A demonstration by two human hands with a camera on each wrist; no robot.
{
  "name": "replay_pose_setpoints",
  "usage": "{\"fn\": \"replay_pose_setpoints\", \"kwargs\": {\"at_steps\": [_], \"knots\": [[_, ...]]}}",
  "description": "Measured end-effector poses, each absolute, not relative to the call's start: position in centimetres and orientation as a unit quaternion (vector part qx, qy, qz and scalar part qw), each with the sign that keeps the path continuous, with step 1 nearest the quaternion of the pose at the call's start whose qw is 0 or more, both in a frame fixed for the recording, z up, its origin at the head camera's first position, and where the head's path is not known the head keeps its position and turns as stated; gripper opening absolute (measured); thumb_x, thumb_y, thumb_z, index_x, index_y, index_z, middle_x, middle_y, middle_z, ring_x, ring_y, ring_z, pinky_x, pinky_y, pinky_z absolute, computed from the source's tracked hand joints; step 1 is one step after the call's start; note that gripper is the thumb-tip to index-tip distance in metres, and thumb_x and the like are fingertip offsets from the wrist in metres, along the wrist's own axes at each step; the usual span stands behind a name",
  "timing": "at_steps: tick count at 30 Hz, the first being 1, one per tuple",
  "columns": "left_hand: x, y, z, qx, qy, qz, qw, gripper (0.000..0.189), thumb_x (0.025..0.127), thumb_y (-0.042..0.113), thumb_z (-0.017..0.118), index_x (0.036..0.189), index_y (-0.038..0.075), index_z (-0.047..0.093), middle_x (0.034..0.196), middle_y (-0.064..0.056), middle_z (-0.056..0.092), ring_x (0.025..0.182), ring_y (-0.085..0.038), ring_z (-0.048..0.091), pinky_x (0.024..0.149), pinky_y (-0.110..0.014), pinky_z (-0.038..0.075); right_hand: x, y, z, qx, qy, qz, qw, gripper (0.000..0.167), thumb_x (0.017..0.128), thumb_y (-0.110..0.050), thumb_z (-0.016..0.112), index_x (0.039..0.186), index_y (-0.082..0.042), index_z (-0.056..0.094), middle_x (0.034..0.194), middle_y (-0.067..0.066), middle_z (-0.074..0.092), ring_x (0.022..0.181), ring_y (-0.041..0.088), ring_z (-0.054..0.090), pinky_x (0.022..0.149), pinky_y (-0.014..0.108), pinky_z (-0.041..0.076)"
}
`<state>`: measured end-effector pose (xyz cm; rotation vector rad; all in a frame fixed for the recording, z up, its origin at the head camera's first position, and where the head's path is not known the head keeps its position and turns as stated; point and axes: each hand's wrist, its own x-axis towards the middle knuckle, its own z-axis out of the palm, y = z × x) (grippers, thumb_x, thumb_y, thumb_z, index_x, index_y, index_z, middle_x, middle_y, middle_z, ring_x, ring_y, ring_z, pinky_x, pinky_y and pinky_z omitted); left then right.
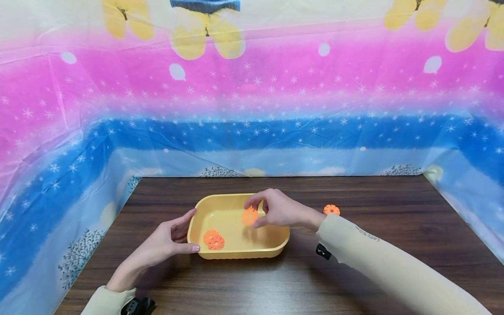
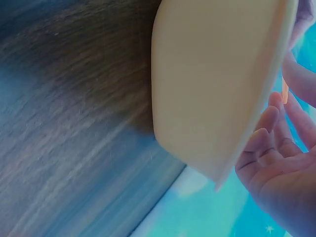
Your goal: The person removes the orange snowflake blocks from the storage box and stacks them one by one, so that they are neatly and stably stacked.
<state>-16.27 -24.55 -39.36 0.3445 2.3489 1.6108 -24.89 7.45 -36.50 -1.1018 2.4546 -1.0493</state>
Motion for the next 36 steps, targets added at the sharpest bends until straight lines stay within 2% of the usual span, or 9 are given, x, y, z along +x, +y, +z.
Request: {"fn": "replay_pose_setpoints", "kwargs": {"at_steps": [5,14,23,27,30,36], "knots": [[-16.3,-24.6,-39.5,0.112,0.814,0.554,0.136,0.093,0.074,0.015,0.079,0.148,0.015,0.022,0.149,-0.009,0.026,0.128,-0.027,0.037,0.091,-0.031,0.045,-24.8,8.6,-36.0,-0.378,0.845,-0.361,0.117,0.044,0.072,-0.026,0.081,0.113,-0.019,0.065,0.100,-0.007,0.060,0.059,0.026,0.049,0.052,0.028,0.041],[-16.3,-24.6,-39.5,0.111,0.812,0.557,0.137,0.093,0.074,0.015,0.079,0.148,0.015,0.022,0.149,-0.008,0.025,0.128,-0.026,0.037,0.091,-0.031,0.044,-24.7,10.9,-35.7,-0.369,0.854,-0.355,0.092,0.042,0.074,-0.024,0.079,0.113,-0.022,0.064,0.100,-0.006,0.058,0.057,0.025,0.050,0.051,0.029,0.042],[-16.2,-24.5,-39.5,0.127,0.808,0.560,0.135,0.092,0.075,0.014,0.078,0.148,0.012,0.022,0.149,-0.012,0.023,0.127,-0.030,0.037,0.093,-0.033,0.043,-24.7,13.4,-35.8,-0.350,0.861,-0.362,0.071,0.044,0.073,-0.023,0.080,0.114,-0.020,0.065,0.090,-0.005,0.059,0.057,0.020,0.050,0.050,0.027,0.042],[-16.2,-24.5,-39.5,0.129,0.808,0.560,0.132,0.092,0.075,0.014,0.078,0.148,0.011,0.022,0.149,-0.012,0.023,0.128,-0.030,0.036,0.093,-0.034,0.043,-24.8,14.6,-35.9,-0.330,0.867,-0.368,0.068,0.043,0.072,-0.023,0.081,0.112,-0.023,0.065,0.089,-0.005,0.059,0.058,0.019,0.049,0.049,0.028,0.041],[-16.2,-24.5,-39.5,0.128,0.808,0.560,0.133,0.092,0.075,0.014,0.078,0.148,0.011,0.022,0.150,-0.011,0.022,0.128,-0.030,0.035,0.093,-0.034,0.043,-25.0,15.6,-36.1,-0.322,0.870,-0.368,0.064,0.042,0.071,-0.026,0.081,0.110,-0.026,0.065,0.089,-0.005,0.059,0.058,0.018,0.049,0.049,0.028,0.041],[-16.3,-24.5,-39.6,0.126,0.809,0.560,0.130,0.092,0.075,0.014,0.078,0.148,0.012,0.022,0.150,-0.010,0.024,0.128,-0.028,0.036,0.092,-0.036,0.043,-25.2,18.0,-36.4,-0.309,0.875,-0.369,0.051,0.045,0.070,-0.042,0.079,0.110,-0.027,0.065,0.087,-0.005,0.060,0.057,0.018,0.049,0.047,0.028,0.041]]}}
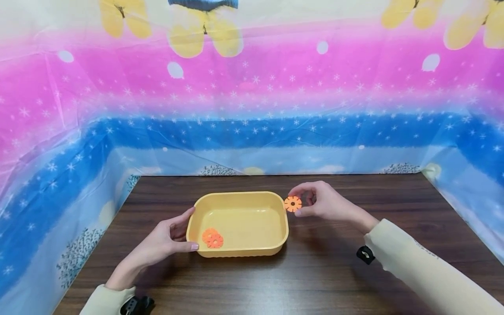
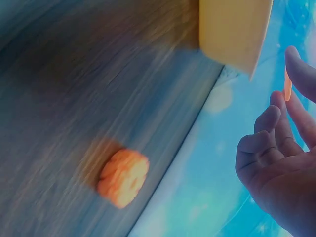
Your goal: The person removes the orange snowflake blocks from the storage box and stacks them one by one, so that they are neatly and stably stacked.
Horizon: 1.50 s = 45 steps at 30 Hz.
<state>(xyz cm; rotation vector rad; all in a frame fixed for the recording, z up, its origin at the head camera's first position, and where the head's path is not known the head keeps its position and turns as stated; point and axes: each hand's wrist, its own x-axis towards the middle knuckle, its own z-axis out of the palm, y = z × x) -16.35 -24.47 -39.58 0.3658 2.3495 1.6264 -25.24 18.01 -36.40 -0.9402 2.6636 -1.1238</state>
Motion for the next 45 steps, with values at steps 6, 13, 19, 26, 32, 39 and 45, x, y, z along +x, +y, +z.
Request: {"fn": "replay_pose_setpoints", "kwargs": {"at_steps": [6,13,19,26,32,39,45], "knots": [[-16.3,-24.5,-39.5,0.133,0.811,0.556,0.126,0.092,0.075,0.015,0.078,0.148,0.013,0.022,0.149,-0.010,0.024,0.127,-0.029,0.037,0.091,-0.032,0.045,-25.5,20.4,-36.8,-0.275,0.888,-0.367,0.048,0.047,0.068,-0.047,0.078,0.110,-0.030,0.064,0.077,0.002,0.057,0.055,0.021,0.048,0.043,0.029,0.040],[-16.4,-24.5,-39.5,0.130,0.813,0.553,0.130,0.092,0.075,0.016,0.078,0.148,0.013,0.022,0.151,-0.008,0.021,0.128,-0.028,0.036,0.091,-0.032,0.045,-25.8,23.5,-38.3,-0.241,0.895,-0.373,0.047,0.046,0.069,-0.040,0.080,0.110,-0.026,0.064,0.077,0.004,0.057,0.059,0.023,0.047,0.044,0.028,0.038],[-16.4,-24.5,-39.5,0.130,0.819,0.544,0.130,0.092,0.075,0.018,0.078,0.148,0.013,0.022,0.150,-0.009,0.024,0.127,-0.029,0.037,0.090,-0.031,0.045,-26.3,25.9,-39.8,-0.225,0.896,-0.381,0.039,0.042,0.072,-0.026,0.081,0.110,-0.025,0.064,0.075,0.006,0.055,0.056,0.023,0.044,0.044,0.027,0.036],[-16.3,-24.5,-39.5,0.134,0.812,0.552,0.130,0.091,0.076,0.015,0.077,0.148,0.013,0.022,0.149,-0.010,0.024,0.127,-0.030,0.037,0.091,-0.033,0.045,-26.9,27.6,-40.9,-0.213,0.903,-0.372,0.031,0.043,0.071,-0.027,0.081,0.110,-0.024,0.064,0.064,0.008,0.047,0.051,0.018,0.039,0.042,0.027,0.034],[-16.2,-24.5,-39.4,0.126,0.812,0.554,0.133,0.092,0.075,0.014,0.078,0.148,0.015,0.022,0.149,-0.010,0.025,0.127,-0.028,0.038,0.089,-0.031,0.046,-27.2,28.5,-41.6,-0.215,0.901,-0.376,0.031,0.045,0.071,-0.027,0.081,0.112,-0.017,0.064,0.063,0.007,0.044,0.049,0.015,0.036,0.042,0.026,0.033],[-16.3,-24.4,-39.3,0.122,0.811,0.556,0.136,0.092,0.075,0.015,0.078,0.148,0.014,0.022,0.149,-0.011,0.024,0.127,-0.029,0.037,0.090,-0.032,0.045,-26.3,28.0,-40.8,-0.214,0.896,-0.386,0.044,0.043,0.074,-0.018,0.079,0.113,-0.009,0.063,0.078,0.013,0.052,0.053,0.020,0.038,0.043,0.026,0.033],[-16.3,-24.4,-39.3,0.120,0.810,0.557,0.138,0.094,0.074,0.018,0.079,0.148,0.014,0.022,0.150,-0.009,0.022,0.128,-0.028,0.036,0.091,-0.033,0.045,-25.3,27.1,-39.5,-0.214,0.901,-0.375,0.048,0.041,0.076,-0.011,0.077,0.114,-0.004,0.063,0.094,0.017,0.055,0.055,0.024,0.040,0.046,0.025,0.033]]}}
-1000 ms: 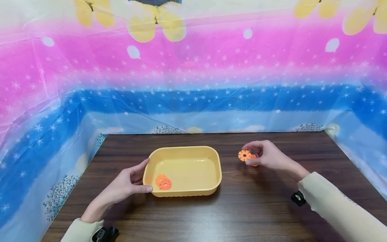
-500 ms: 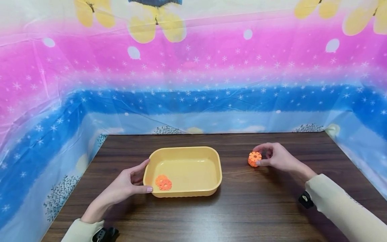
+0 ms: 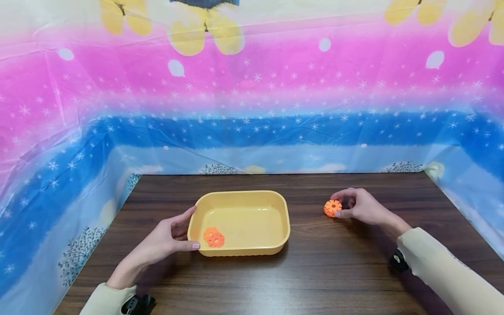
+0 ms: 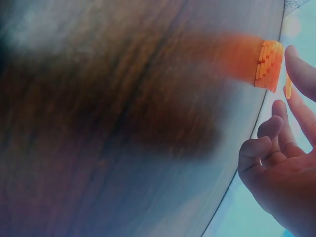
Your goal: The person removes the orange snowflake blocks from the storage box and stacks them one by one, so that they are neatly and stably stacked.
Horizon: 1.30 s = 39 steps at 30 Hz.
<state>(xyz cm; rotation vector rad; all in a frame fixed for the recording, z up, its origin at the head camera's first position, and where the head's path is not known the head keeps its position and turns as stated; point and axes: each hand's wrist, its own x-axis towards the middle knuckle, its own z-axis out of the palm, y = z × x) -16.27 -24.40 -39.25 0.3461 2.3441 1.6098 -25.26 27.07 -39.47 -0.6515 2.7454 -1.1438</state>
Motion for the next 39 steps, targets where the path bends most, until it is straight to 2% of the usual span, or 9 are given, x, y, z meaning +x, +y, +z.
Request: {"fn": "replay_pose_setpoints", "kwargs": {"at_steps": [4,11,30,39], "knots": [[-16.3,-24.4,-39.3,0.121,0.809,0.558,0.140,0.094,0.074,0.017,0.079,0.148,0.014,0.022,0.150,-0.010,0.022,0.128,-0.029,0.036,0.091,-0.033,0.045,-25.9,27.5,-40.5,-0.215,0.903,-0.370,0.044,0.041,0.076,-0.013,0.077,0.113,-0.007,0.064,0.096,0.015,0.056,0.055,0.023,0.039,0.045,0.025,0.033],[-16.3,-24.4,-39.3,0.120,0.806,0.563,0.140,0.093,0.074,0.014,0.078,0.148,0.014,0.022,0.150,-0.009,0.023,0.128,-0.028,0.037,0.091,-0.033,0.045,-27.3,28.7,-42.4,-0.220,0.903,-0.365,0.044,0.042,0.074,-0.026,0.079,0.113,-0.016,0.065,0.100,0.007,0.055,0.057,0.020,0.041,0.047,0.026,0.035],[-16.4,-24.6,-39.5,0.120,0.809,0.559,0.138,0.093,0.074,0.014,0.079,0.148,0.014,0.022,0.150,-0.008,0.023,0.128,-0.027,0.036,0.092,-0.033,0.044,-27.5,28.9,-42.9,-0.229,0.901,-0.365,0.046,0.042,0.075,-0.027,0.079,0.113,-0.016,0.065,0.097,0.006,0.055,0.063,0.024,0.045,0.052,0.026,0.036],[-16.4,-24.6,-39.6,0.131,0.806,0.561,0.137,0.093,0.075,0.013,0.078,0.148,0.014,0.022,0.149,-0.011,0.024,0.128,-0.030,0.037,0.092,-0.034,0.044,-27.4,28.8,-42.7,-0.229,0.900,-0.368,0.049,0.044,0.073,-0.030,0.079,0.113,-0.017,0.065,0.097,0.006,0.056,0.058,0.022,0.043,0.047,0.026,0.035]]}}
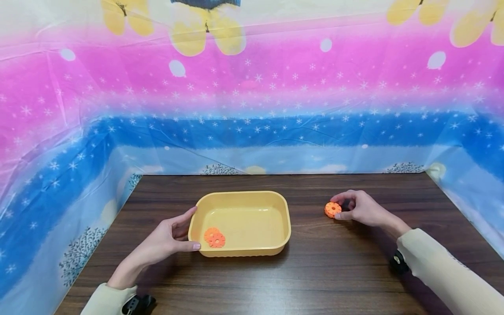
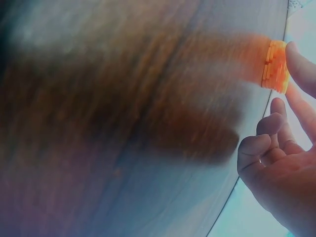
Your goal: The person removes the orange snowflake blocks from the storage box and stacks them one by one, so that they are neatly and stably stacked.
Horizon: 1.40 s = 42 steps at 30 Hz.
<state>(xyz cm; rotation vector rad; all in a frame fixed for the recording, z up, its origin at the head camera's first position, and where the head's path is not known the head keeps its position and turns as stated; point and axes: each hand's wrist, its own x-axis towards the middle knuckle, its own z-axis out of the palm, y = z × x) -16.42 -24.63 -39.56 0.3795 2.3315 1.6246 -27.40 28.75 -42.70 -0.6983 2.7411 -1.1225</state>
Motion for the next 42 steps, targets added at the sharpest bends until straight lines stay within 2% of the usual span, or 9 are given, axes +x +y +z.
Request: {"fn": "replay_pose_setpoints", "kwargs": {"at_steps": [6,13,19,26,34,37,42], "knots": [[-16.4,-24.7,-39.6,0.128,0.807,0.561,0.134,0.093,0.074,0.013,0.079,0.148,0.014,0.022,0.149,-0.011,0.024,0.127,-0.030,0.037,0.091,-0.032,0.045,-27.3,28.6,-42.5,-0.227,0.901,-0.367,0.051,0.045,0.075,-0.025,0.078,0.116,-0.014,0.063,0.098,0.010,0.055,0.060,0.022,0.043,0.049,0.026,0.035],[-16.4,-24.5,-39.5,0.125,0.807,0.561,0.136,0.094,0.074,0.013,0.079,0.148,0.012,0.022,0.149,-0.012,0.023,0.127,-0.031,0.038,0.090,-0.031,0.045,-27.3,28.1,-41.6,-0.223,0.904,-0.361,0.050,0.046,0.076,-0.016,0.078,0.118,-0.008,0.061,0.099,0.016,0.054,0.056,0.025,0.040,0.046,0.027,0.034],[-16.4,-24.5,-39.5,0.126,0.808,0.560,0.136,0.093,0.074,0.013,0.079,0.148,0.013,0.022,0.149,-0.012,0.024,0.127,-0.031,0.037,0.090,-0.031,0.045,-27.0,27.4,-40.2,-0.234,0.899,-0.369,0.046,0.047,0.074,-0.026,0.079,0.116,-0.016,0.063,0.098,0.010,0.056,0.057,0.021,0.040,0.047,0.028,0.036],[-16.4,-24.5,-39.5,0.130,0.807,0.560,0.135,0.093,0.074,0.013,0.079,0.148,0.012,0.022,0.149,-0.013,0.024,0.127,-0.031,0.038,0.091,-0.032,0.045,-26.7,25.0,-38.3,-0.270,0.891,-0.363,0.044,0.043,0.072,-0.033,0.080,0.112,-0.031,0.063,0.097,0.004,0.055,0.057,0.021,0.042,0.049,0.029,0.038],[-16.4,-24.6,-39.6,0.127,0.806,0.561,0.138,0.093,0.075,0.014,0.078,0.148,0.011,0.021,0.150,-0.013,0.021,0.127,-0.032,0.037,0.090,-0.032,0.045,-26.2,20.4,-35.7,-0.319,0.886,-0.337,0.022,0.040,0.072,-0.041,0.078,0.108,-0.036,0.063,0.096,-0.010,0.056,0.061,0.018,0.045,0.053,0.030,0.040],[-16.5,-24.7,-39.6,0.121,0.810,0.557,0.136,0.093,0.074,0.016,0.079,0.148,0.012,0.022,0.150,-0.011,0.021,0.127,-0.030,0.038,0.090,-0.032,0.045,-26.0,18.5,-35.0,-0.346,0.880,-0.323,0.019,0.039,0.072,-0.046,0.076,0.108,-0.037,0.062,0.095,-0.012,0.055,0.061,0.016,0.046,0.053,0.029,0.041],[-16.5,-24.7,-39.7,0.119,0.812,0.555,0.137,0.093,0.074,0.016,0.079,0.148,0.013,0.022,0.150,-0.010,0.022,0.127,-0.029,0.038,0.091,-0.034,0.045,-25.7,15.2,-34.5,-0.384,0.868,-0.314,0.035,0.038,0.074,-0.042,0.076,0.109,-0.036,0.063,0.096,-0.011,0.055,0.058,0.015,0.045,0.052,0.026,0.040]]}}
